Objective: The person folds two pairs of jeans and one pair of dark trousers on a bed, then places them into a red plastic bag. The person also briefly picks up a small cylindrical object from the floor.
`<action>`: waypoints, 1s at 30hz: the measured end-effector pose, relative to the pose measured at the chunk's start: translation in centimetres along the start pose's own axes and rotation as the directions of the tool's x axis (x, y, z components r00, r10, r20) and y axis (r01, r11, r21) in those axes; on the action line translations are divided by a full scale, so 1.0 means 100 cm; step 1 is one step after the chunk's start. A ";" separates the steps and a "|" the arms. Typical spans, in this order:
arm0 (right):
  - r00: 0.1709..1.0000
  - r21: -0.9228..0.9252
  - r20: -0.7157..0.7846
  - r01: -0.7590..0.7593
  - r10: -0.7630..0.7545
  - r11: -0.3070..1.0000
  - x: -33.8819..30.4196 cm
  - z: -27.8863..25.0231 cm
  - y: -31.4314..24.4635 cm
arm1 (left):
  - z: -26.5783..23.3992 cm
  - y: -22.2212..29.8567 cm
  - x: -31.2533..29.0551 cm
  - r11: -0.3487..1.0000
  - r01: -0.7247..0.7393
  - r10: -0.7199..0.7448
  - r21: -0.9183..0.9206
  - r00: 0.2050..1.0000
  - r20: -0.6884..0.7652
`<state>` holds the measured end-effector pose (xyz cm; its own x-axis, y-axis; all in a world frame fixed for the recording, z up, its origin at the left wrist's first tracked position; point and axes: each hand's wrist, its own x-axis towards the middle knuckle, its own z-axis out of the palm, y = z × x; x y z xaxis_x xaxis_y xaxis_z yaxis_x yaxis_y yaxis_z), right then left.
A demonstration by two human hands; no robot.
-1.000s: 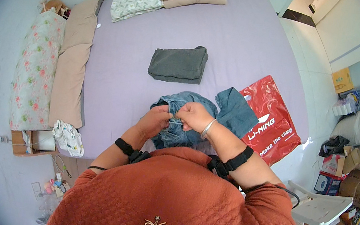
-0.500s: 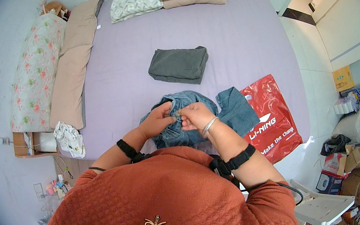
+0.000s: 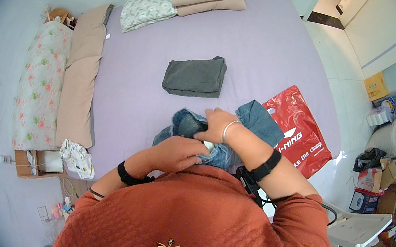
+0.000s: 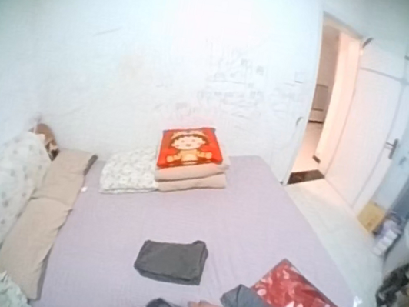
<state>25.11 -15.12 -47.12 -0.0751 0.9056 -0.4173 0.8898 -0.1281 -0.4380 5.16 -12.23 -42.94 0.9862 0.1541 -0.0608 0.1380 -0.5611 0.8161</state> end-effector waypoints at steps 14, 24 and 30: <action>0.884 0.358 -0.468 0.176 0.013 0.917 -0.060 -0.103 0.050 | -0.040 -0.031 -0.060 0.762 0.356 -0.342 0.541 0.931 -0.130; 0.733 0.522 -0.676 0.410 0.070 0.748 -0.088 -0.146 0.045 | -0.131 0.028 -0.072 0.758 0.294 0.193 0.582 0.751 -0.631; 0.685 0.519 -0.728 0.517 0.035 0.681 -0.095 -0.165 0.023 | -0.156 0.044 -0.075 0.980 0.181 -0.188 -0.085 0.683 -0.706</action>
<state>35.30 -17.38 -30.97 0.3069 0.9100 0.2786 0.3338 0.1712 -0.9270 -3.06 -3.19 -29.94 0.5830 0.7846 0.2109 0.3062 -0.4527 0.8374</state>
